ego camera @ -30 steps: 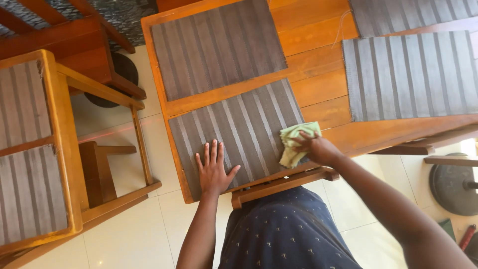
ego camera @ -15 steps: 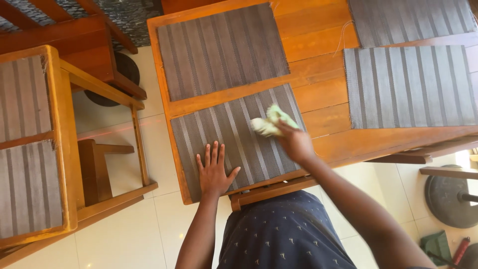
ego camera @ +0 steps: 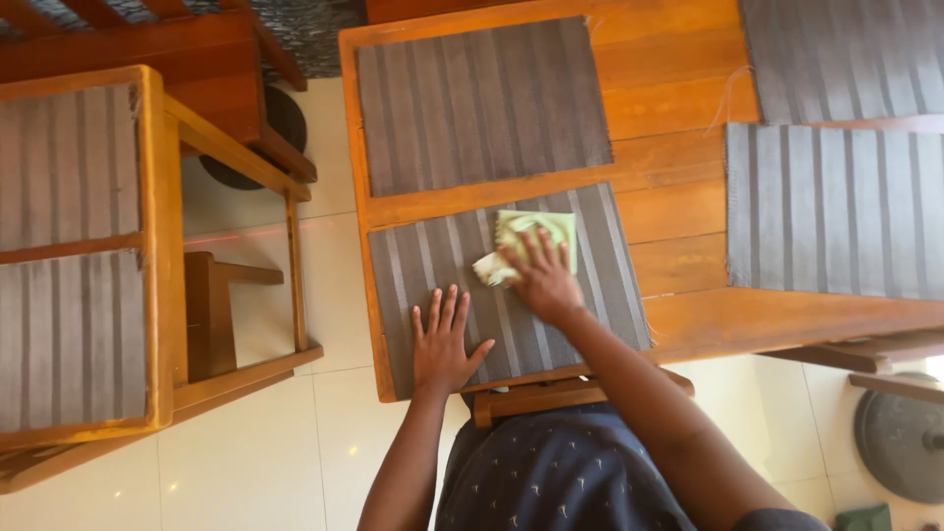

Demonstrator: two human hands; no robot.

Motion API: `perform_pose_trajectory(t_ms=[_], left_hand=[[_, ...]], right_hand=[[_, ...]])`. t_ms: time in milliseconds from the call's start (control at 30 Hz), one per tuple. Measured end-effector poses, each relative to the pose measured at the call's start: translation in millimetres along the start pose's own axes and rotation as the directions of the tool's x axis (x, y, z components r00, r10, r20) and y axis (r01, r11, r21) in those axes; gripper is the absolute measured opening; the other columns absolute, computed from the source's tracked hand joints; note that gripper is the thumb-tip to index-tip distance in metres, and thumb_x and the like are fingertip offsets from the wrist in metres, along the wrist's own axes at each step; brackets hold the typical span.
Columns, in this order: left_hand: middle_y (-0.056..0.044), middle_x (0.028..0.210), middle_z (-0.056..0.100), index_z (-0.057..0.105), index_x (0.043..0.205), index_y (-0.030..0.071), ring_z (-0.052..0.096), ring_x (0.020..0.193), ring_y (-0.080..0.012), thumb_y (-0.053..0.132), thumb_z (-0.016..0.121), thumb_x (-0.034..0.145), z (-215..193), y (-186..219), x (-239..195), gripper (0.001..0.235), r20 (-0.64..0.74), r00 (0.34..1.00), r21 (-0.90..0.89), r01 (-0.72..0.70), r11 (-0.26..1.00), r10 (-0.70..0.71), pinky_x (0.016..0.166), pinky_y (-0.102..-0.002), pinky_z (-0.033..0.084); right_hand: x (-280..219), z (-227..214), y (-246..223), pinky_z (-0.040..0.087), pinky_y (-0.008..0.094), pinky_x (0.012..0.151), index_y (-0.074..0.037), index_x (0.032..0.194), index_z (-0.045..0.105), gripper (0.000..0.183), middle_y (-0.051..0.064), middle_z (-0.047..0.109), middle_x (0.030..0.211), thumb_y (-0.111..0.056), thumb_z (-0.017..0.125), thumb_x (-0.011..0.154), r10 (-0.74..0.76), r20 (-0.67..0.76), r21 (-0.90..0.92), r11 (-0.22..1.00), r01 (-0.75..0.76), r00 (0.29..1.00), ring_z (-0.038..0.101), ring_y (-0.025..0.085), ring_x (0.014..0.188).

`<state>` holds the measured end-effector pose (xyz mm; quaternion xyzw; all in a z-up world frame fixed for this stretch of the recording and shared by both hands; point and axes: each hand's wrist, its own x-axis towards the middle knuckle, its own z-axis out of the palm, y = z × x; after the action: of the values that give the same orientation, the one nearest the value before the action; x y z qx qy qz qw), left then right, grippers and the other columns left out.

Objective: Wipe down restaurant tables and placemats with a cloth.

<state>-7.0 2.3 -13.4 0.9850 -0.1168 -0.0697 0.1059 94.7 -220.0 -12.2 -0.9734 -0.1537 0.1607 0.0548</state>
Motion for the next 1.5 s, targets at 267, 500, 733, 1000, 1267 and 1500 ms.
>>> perform_pose_trajectory(t_ms=[267,500,733,1000,1267,1500], left_hand=[[-0.004,0.169,0.016,0.018,0.162,0.021,0.009,0.156,-0.0265,0.077,0.042,0.09,-3,0,5,0.094,0.073,0.997,0.018,0.017,1.0,-0.018,0.124,-0.058,0.003],[-0.003,0.17,0.015,0.017,0.162,0.022,0.008,0.157,-0.0256,0.077,0.044,0.089,1,-4,5,0.095,0.085,0.996,-0.022,0.019,1.0,-0.017,0.124,-0.057,0.001],[-0.003,0.17,0.013,0.017,0.162,0.021,0.006,0.157,-0.0256,0.079,0.047,0.086,-13,1,6,0.1,0.125,0.991,-0.048,0.043,0.998,-0.037,0.124,-0.057,-0.001],[-0.013,0.153,0.045,0.044,0.149,0.012,0.039,0.143,-0.0323,0.065,0.058,0.092,-19,9,28,0.079,0.026,0.995,-0.34,0.104,0.935,-0.101,0.115,-0.056,0.028],[-0.012,0.105,0.073,0.061,0.132,0.0,0.069,0.098,-0.0224,0.043,0.078,0.087,-13,69,58,0.064,0.055,0.961,-0.934,0.146,0.326,-0.272,0.087,-0.036,0.057],[-0.015,0.108,0.063,0.061,0.126,-0.008,0.065,0.096,-0.0224,0.029,0.089,0.08,-10,78,55,0.066,0.074,0.957,-0.954,0.15,0.261,-0.279,0.081,-0.037,0.056]], right_hand=[[1,-6,136,0.014,0.064,0.121,-0.035,0.16,0.029,0.061,0.012,0.018,0.17,-0.049,0.042,0.103,0.259,-0.152,0.091,0.965,-0.248,0.954,0.01,0.038,0.156],[-9,-24,156,0.04,0.059,0.108,-0.019,0.154,0.048,0.048,0.02,0.048,0.155,-0.035,0.048,0.108,0.371,-0.37,0.352,0.905,-0.241,0.852,0.044,0.043,0.14],[-13,-13,140,0.049,0.047,0.087,0.001,0.129,0.06,0.042,0.029,0.064,0.107,-0.034,0.039,0.118,0.57,-0.211,0.921,0.388,-0.034,0.794,0.059,0.031,0.093],[-37,-41,62,0.044,0.046,0.116,-0.003,0.145,0.047,0.053,0.017,0.057,0.143,-0.036,0.029,0.107,0.181,0.152,0.766,-0.643,0.0,0.972,0.058,0.03,0.131],[-65,-30,14,0.038,0.049,0.119,-0.005,0.15,0.042,0.058,0.016,0.054,0.146,-0.041,0.03,0.106,-0.036,0.221,0.662,-0.728,-0.177,0.975,0.054,0.031,0.135],[-66,3,3,0.033,0.044,0.121,-0.001,0.153,0.037,0.063,0.017,0.051,0.149,-0.045,0.035,0.107,-0.051,0.165,0.795,-0.585,-0.163,0.985,0.048,0.028,0.14]])
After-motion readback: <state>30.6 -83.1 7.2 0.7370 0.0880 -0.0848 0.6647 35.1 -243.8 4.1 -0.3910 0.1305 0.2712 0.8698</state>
